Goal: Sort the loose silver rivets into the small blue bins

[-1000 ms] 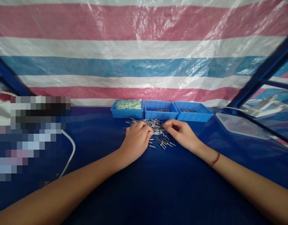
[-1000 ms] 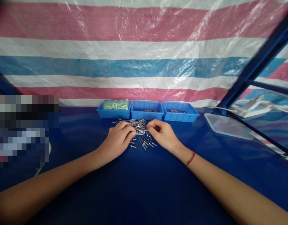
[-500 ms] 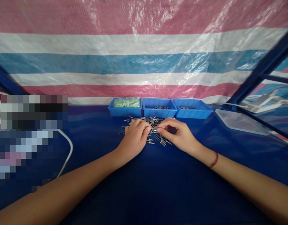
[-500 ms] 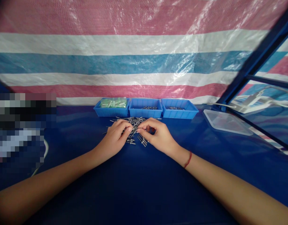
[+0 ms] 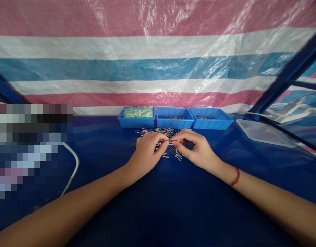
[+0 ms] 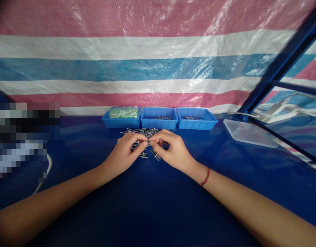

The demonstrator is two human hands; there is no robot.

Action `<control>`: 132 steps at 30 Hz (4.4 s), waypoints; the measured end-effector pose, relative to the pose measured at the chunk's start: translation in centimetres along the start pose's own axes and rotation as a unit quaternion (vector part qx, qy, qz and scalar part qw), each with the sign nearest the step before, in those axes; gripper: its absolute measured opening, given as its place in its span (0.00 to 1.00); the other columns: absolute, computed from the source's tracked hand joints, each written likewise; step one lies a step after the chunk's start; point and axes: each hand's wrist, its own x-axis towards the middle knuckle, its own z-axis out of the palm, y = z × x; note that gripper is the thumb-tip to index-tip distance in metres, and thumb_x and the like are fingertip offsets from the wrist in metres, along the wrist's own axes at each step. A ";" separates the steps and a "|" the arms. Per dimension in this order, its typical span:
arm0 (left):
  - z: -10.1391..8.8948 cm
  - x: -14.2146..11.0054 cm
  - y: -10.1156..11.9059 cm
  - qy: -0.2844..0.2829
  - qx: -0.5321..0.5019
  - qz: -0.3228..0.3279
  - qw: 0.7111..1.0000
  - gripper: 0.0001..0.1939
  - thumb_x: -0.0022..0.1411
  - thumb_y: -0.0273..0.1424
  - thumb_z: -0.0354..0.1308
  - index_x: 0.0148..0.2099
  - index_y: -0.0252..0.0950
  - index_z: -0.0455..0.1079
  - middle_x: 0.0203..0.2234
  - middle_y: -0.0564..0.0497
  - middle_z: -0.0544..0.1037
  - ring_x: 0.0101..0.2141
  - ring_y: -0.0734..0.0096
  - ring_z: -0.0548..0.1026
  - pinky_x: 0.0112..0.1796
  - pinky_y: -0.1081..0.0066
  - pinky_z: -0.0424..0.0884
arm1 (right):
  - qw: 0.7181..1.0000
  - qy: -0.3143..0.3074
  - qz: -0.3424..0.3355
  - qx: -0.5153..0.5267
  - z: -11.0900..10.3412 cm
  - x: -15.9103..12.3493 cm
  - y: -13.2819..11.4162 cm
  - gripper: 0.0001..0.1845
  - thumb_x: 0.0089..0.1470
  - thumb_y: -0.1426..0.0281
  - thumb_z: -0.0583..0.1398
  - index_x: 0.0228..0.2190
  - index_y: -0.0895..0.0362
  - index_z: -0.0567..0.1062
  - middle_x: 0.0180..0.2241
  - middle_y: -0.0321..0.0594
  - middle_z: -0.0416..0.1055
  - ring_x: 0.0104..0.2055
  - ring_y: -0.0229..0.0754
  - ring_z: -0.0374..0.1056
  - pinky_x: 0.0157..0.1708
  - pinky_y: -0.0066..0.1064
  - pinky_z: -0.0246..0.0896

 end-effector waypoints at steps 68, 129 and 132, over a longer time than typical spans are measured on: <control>-0.5 -0.3 0.1 0.056 -0.070 0.062 0.994 0.07 0.62 0.29 0.55 0.43 0.37 0.67 0.36 0.51 0.77 0.36 0.71 0.76 0.40 0.71 0.69 | 0.986 -0.066 -0.130 -0.087 -0.5 0.0 -0.2 0.07 0.59 0.70 0.54 0.32 0.57 0.72 0.28 0.38 0.69 0.31 0.37 0.65 0.33 0.29 0.60; -0.6 -0.7 0.6 0.018 0.050 0.020 0.998 0.09 0.58 0.25 0.52 0.41 0.38 0.68 0.38 0.50 0.76 0.42 0.62 0.71 0.43 0.59 0.64 | 0.920 0.236 0.143 -0.280 -7.6 2.9 5.1 0.09 0.52 0.65 0.57 0.27 0.57 0.73 0.21 0.38 0.67 0.25 0.42 0.64 0.27 0.32 0.53; -0.9 -0.8 0.8 -0.019 0.118 0.024 0.993 0.11 0.54 0.27 0.54 0.41 0.39 0.69 0.39 0.50 0.75 0.44 0.57 0.69 0.42 0.57 0.61 | 0.897 0.233 0.152 -0.345 -8.6 3.0 6.7 0.10 0.51 0.64 0.57 0.27 0.58 0.74 0.22 0.40 0.66 0.26 0.43 0.63 0.28 0.33 0.53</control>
